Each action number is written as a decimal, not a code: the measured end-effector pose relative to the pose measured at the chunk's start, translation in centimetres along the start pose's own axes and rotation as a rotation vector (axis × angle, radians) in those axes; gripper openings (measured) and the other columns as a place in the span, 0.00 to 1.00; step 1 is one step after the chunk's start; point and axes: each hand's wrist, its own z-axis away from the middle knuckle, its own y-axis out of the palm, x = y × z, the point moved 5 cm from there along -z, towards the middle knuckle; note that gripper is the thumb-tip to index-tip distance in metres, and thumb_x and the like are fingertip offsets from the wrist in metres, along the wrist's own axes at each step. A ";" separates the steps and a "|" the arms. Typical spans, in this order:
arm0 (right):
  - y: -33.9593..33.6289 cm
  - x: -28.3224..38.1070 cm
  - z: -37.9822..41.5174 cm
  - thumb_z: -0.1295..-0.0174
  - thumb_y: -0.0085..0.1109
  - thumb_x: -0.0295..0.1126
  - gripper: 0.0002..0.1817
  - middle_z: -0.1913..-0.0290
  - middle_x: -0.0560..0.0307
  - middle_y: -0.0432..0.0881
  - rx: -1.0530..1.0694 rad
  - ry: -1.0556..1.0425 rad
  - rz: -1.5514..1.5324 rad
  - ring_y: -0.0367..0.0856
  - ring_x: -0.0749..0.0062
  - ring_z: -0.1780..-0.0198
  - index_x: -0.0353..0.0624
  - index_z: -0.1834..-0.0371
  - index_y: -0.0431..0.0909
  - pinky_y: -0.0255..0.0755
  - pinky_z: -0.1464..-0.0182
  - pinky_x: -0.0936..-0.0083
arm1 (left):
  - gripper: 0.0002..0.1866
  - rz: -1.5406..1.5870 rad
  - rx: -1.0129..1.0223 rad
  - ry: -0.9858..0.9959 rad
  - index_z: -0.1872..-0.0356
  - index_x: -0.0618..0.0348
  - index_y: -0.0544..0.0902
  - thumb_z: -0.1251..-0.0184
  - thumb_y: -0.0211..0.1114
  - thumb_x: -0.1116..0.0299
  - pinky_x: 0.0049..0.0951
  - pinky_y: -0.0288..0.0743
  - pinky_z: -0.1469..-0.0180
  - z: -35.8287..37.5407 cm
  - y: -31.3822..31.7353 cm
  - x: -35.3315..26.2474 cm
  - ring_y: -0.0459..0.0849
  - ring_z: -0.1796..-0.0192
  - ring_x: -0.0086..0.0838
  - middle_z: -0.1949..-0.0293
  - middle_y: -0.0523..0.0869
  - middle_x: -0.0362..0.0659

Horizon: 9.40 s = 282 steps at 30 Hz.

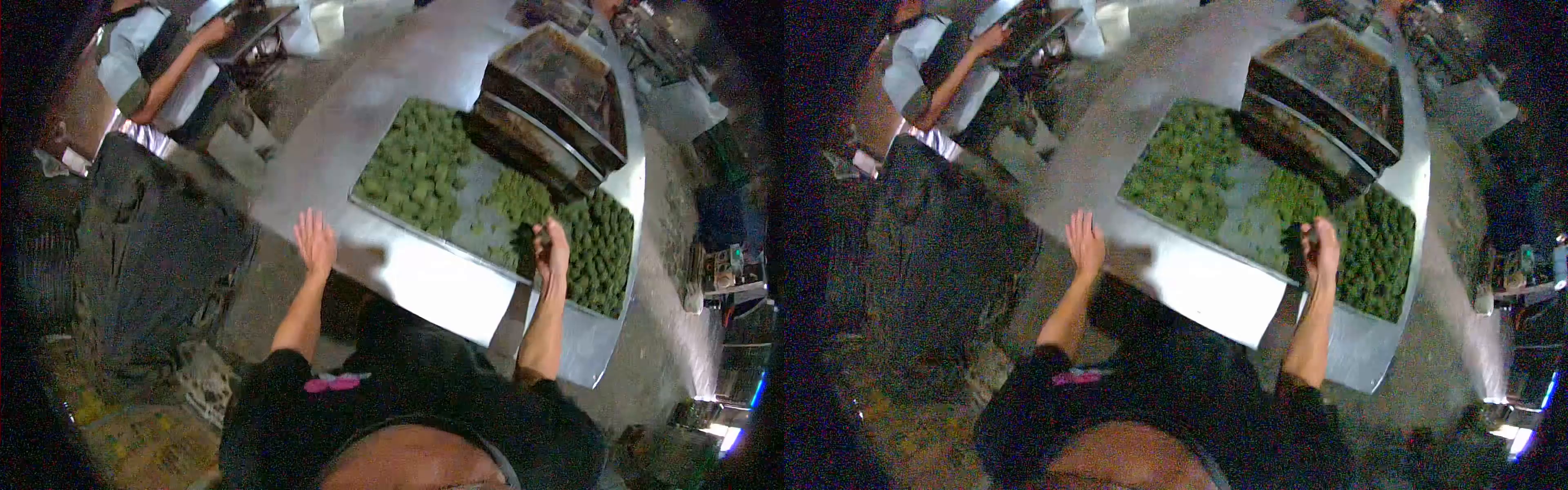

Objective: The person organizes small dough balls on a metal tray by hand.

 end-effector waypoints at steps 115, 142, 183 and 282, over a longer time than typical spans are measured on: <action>-2.0 -3.3 -2.0 0.42 0.56 0.49 0.24 0.70 0.36 0.79 0.115 -0.160 1.007 0.79 0.49 0.66 0.32 0.68 0.76 0.69 0.62 0.62 | 0.14 -0.072 0.531 1.045 0.60 0.59 0.83 0.45 0.57 0.67 0.75 0.24 0.37 -2.3 4.1 -31.4 0.66 0.36 0.53 0.57 0.84 0.51; -3.1 -3.7 -3.5 0.37 0.53 0.49 0.21 0.83 0.64 0.69 -0.234 -0.033 0.414 0.65 0.81 0.82 0.45 0.80 0.74 0.52 0.84 0.81 | 0.16 0.427 -0.103 0.090 0.50 0.54 0.79 0.36 0.55 0.63 0.60 0.30 0.31 -4.1 -3.5 -8.7 0.66 0.34 0.38 0.42 0.75 0.43; 2.0 -1.6 -2.5 0.35 0.50 0.51 0.25 0.86 0.65 0.66 -0.199 -0.117 0.475 0.61 0.78 0.85 0.47 0.86 0.66 0.52 0.82 0.79 | 0.23 0.074 0.098 0.006 0.41 0.56 0.70 0.38 0.51 0.64 0.54 0.37 0.30 1.2 1.4 -4.3 0.55 0.28 0.40 0.33 0.64 0.47; 9.6 -5.0 -1.3 0.48 0.55 0.30 0.06 0.67 0.46 0.76 1.007 -0.686 1.483 0.77 0.50 0.62 0.41 0.70 0.77 0.72 0.60 0.60 | 0.22 0.012 0.026 0.069 0.42 0.55 0.72 0.39 0.52 0.66 0.57 0.45 0.32 0.9 2.3 -4.5 0.62 0.32 0.44 0.37 0.70 0.48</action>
